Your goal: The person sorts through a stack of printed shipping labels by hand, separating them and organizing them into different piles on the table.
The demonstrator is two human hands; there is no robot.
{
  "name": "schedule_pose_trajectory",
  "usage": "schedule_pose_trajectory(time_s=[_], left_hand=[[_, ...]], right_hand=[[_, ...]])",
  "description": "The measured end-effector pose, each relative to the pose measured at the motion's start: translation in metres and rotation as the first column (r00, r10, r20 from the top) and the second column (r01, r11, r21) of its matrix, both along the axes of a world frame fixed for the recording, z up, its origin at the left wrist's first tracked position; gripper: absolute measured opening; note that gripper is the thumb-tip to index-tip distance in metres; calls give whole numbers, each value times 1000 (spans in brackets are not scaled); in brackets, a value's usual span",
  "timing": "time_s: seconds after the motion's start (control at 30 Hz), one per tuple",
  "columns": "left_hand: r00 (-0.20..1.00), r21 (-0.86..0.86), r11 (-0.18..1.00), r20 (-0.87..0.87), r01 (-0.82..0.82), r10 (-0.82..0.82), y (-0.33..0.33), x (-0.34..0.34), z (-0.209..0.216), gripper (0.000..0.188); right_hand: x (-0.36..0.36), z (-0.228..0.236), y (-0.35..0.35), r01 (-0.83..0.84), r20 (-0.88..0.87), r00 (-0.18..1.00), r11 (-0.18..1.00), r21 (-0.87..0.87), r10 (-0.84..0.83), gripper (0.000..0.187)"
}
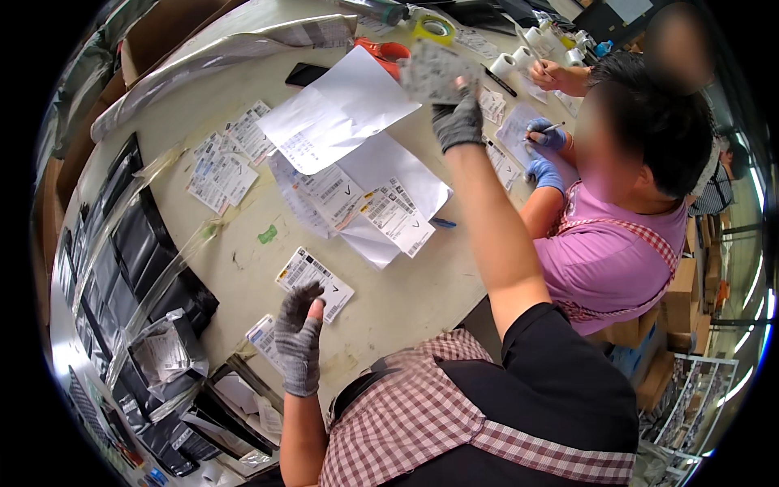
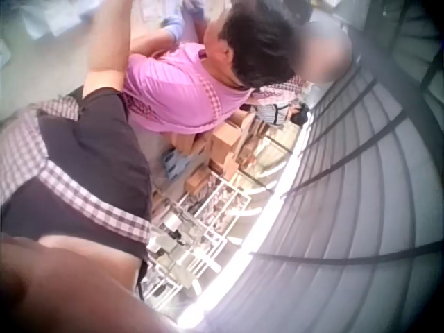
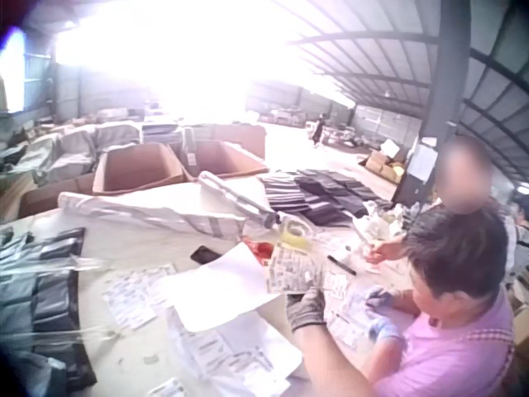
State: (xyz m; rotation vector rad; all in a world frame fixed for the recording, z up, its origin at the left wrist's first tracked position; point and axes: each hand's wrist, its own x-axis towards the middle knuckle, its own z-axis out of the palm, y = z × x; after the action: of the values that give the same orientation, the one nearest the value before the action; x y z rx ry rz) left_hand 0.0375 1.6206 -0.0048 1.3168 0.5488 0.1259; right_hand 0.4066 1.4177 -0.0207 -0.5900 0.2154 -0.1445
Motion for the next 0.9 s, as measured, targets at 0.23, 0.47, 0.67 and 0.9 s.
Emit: schedule_pose_trajectory(time_s=[0.23, 0.47, 0.67, 0.9], left_hand=[[984, -401, 915, 179, 53, 21, 3, 78, 26, 58], [942, -185, 928, 31, -322, 333, 31, 105, 16, 29], [965, -10, 965, -33, -261, 260, 57, 76, 16, 31], [988, 46, 994, -113, -97, 102, 63, 62, 30, 30]], right_hand=[[-159, 21, 91, -567, 84, 823, 822, 50, 562, 43], [-116, -14, 48, -643, 47, 748, 704, 302, 662, 28], [50, 21, -72, -102, -120, 988, 994, -49, 96, 55], [183, 36, -188, 137, -145, 975, 968, -212, -170, 77]])
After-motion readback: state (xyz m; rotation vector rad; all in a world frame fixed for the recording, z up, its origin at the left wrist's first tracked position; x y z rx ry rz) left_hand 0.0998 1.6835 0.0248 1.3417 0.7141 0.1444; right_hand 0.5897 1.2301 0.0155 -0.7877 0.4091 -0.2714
